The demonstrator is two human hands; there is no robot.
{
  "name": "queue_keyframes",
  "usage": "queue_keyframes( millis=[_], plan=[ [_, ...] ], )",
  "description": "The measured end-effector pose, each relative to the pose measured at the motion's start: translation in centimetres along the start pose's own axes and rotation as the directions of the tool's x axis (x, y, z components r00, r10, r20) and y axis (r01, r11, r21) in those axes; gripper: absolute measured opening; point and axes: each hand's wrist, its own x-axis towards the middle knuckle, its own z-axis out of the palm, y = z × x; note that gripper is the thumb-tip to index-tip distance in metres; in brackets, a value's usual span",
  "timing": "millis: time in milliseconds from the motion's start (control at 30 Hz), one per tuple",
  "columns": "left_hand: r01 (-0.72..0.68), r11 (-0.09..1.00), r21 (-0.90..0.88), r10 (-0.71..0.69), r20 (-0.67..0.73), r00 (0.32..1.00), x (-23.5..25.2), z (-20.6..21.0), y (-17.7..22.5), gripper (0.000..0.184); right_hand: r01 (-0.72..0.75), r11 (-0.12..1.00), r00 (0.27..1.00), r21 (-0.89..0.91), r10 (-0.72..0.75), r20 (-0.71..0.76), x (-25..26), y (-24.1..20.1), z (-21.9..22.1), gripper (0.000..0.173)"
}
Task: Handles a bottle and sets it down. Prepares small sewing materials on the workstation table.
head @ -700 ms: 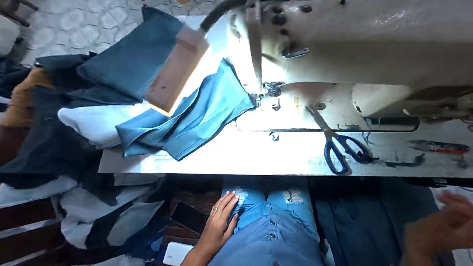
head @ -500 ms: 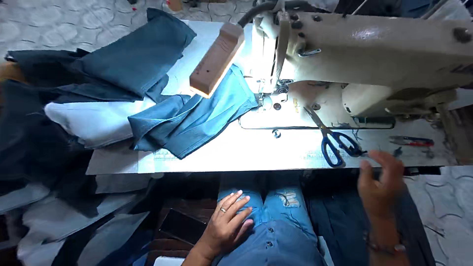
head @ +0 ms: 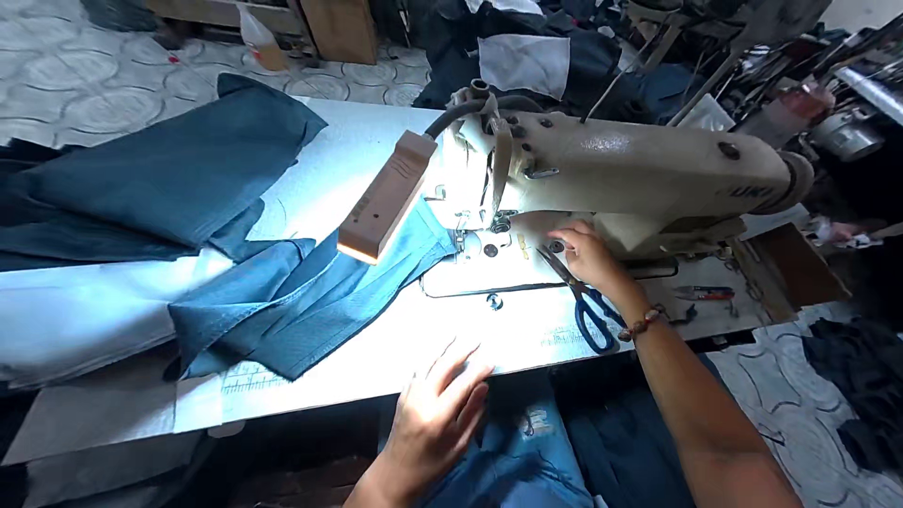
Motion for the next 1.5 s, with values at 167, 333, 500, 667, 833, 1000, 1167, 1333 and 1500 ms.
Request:
queue_keyframes(
  millis=[167,333,500,667,833,1000,1167,1333,1500],
  plan=[
    [0.129,0.988,-0.080,-0.114,0.174,0.978,5.4,2.5,-1.1,0.041,-0.030,0.999,0.999,0.013,0.030,-0.012,-0.2,-0.3,0.6,0.025],
    [0.069,0.985,-0.161,-0.049,0.129,0.990,8.9,4.4,-1.4,0.037,-0.294,0.629,0.949,0.719,0.280,0.144,-3.3,-3.5,0.3,0.024],
    [-0.048,0.976,-0.210,0.099,0.240,0.966,10.8,3.4,-2.2,0.032,-0.374,0.379,0.925,0.847,0.088,0.369,-4.9,-6.0,-0.1,0.020],
    [0.013,0.950,-0.312,0.049,0.190,0.980,9.8,2.6,-3.1,0.014,-0.439,0.239,0.896,0.866,0.048,0.441,-5.0,-8.0,1.5,0.023],
    [0.183,0.859,-0.478,-0.132,0.139,0.982,8.2,2.5,-3.4,0.008,-0.452,0.272,0.890,0.850,0.203,0.408,-5.6,-9.0,2.6,0.021],
    [0.212,0.894,-0.395,-0.165,0.150,0.975,7.1,2.4,-4.0,0.012,-0.122,0.793,0.980,0.596,0.192,-0.054,-7.6,-7.0,3.4,0.004],
    [0.171,0.951,-0.257,-0.123,0.193,0.973,6.2,2.0,-3.6,0.017,-0.068,0.992,0.959,0.105,0.094,-0.268,-8.9,-7.1,2.9,0.024],
    [0.253,0.790,-0.558,-0.220,0.127,0.967,6.8,2.1,-1.4,0.008,-0.151,0.290,0.987,0.945,-0.018,0.163,-8.0,-11.3,2.9,0.047],
    [0.557,0.462,-0.690,-0.565,0.255,0.785,7.1,1.9,0.1,0.015,-0.107,0.314,0.993,0.943,0.086,0.084,-7.7,-12.5,4.2,0.043]
  ],
)
